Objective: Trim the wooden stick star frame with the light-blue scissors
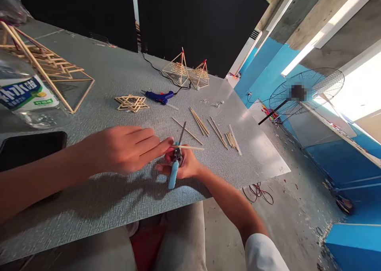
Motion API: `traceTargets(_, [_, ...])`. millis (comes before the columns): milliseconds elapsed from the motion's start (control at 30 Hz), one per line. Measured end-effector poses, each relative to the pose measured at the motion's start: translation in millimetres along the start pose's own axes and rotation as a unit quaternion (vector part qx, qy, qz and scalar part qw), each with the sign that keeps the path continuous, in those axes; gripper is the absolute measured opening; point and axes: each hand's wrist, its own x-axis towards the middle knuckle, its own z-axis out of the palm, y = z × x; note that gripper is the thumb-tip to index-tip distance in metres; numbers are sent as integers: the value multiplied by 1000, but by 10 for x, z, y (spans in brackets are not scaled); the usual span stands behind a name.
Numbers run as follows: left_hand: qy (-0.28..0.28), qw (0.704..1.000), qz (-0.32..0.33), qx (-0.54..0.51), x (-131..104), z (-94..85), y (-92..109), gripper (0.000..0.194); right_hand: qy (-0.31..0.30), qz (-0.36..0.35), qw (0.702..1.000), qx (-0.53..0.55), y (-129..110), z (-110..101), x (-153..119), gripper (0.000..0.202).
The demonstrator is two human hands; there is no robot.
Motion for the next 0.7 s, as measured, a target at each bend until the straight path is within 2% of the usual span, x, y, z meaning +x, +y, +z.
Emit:
traceTargets(67, [-20, 999, -40, -27, 24, 0, 15, 28, 24, 3, 1000, -3, 21, -20, 12, 47])
traceTargets(133, [-42, 982, -134, -127, 53, 0, 22, 33, 46, 7, 999, -7, 43, -41, 27, 48])
traceTargets(167, [-62, 959, -187, -205, 66, 0, 19, 37, 52, 10, 999, -9, 51, -50, 36, 48])
traceTargets(233, [-113, 883, -269, -368, 83, -1, 0, 42, 50, 14, 999, -12, 58, -57, 50, 48])
traceTargets(267, [-141, 845, -289, -427, 85, -1, -12, 44, 44, 15, 999, -12, 55, -57, 55, 48])
traceTargets(300, [-161, 822, -294, -460, 80, 0, -23, 44, 36, 16, 999, -11, 50, -54, 58, 49])
traceTargets(333, [-166, 823, -283, -464, 71, 2, -31, 44, 28, 16, 999, -9, 42, -49, 58, 49])
traceTargets(367, [-155, 846, -261, -438, 57, 5, -33, 42, 21, 16, 1000, -7, 33, -45, 57, 50])
traceTargets(467, [-94, 955, -140, -244, 14, 6, -17, 34, 4, 15, 1000, 0, 9, -33, 44, 47])
traceTargets(500, [-78, 978, -96, -169, 5, 1, -10, 32, 0, 14, 1000, 2, 4, -29, 39, 46])
traceTargets(533, [-65, 991, -58, -106, 0, -6, -5, 30, -2, 13, 1000, 4, 2, -26, 35, 44])
traceTargets(600, [-50, 998, -9, -28, -3, -22, -6, 27, -4, 11, 1000, 8, 5, -19, 29, 43])
traceTargets(700, [-55, 998, 5, -8, 3, -29, -21, 25, -2, 7, 1000, 9, 25, -19, 24, 44])
